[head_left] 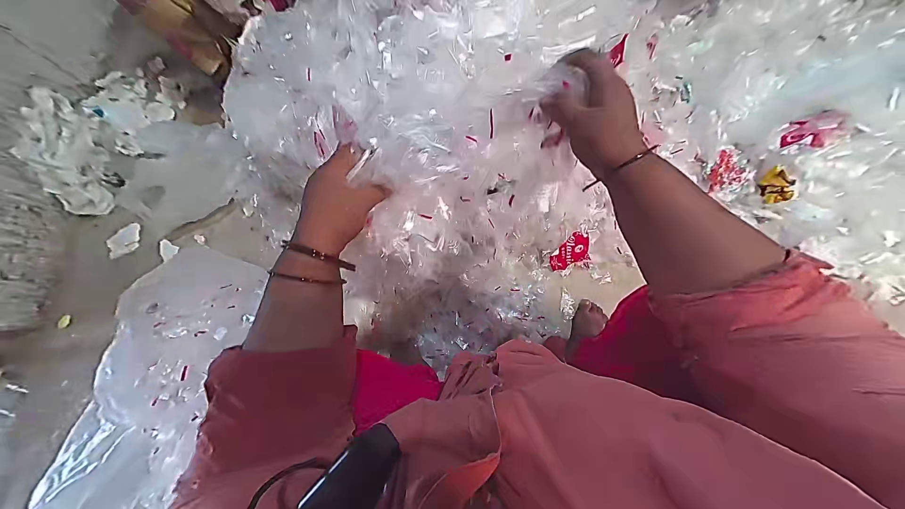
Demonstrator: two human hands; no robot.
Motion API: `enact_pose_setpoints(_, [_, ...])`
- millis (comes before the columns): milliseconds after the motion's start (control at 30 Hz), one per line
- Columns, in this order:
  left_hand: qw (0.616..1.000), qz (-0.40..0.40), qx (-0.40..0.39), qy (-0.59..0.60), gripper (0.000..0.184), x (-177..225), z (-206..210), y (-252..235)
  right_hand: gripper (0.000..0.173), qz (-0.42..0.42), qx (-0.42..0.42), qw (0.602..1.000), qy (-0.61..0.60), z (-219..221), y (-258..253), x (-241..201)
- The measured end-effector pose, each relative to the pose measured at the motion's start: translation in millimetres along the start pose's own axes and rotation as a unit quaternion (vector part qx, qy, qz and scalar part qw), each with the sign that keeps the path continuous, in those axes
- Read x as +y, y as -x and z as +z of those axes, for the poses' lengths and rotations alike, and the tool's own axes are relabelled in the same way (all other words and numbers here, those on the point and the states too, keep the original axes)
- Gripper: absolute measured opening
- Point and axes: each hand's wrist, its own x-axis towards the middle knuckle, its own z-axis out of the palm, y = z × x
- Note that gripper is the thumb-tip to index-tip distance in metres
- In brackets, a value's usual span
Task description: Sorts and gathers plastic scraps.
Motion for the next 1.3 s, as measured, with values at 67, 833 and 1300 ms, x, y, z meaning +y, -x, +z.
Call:
enact_pose_setpoints(67, [0.999, -0.032, 0.005, 0.042, 0.066, -17, -1, 13, 0.054, 0.064, -0.120, 0.988, 0.066, -5, 17, 3])
enact_pose_setpoints(833, [0.944, 0.032, -0.148, 0.292, 0.050, -17, 76, 51, 0.106, 0.015, -0.301, 0.922, -0.242, 78, 88, 12])
enact_pose_setpoints(1300, [0.989, 0.104, -0.072, 0.071, 0.025, -59, 62, 48, 0.033, -0.050, -0.153, 0.987, -0.013, 22, 75, 34])
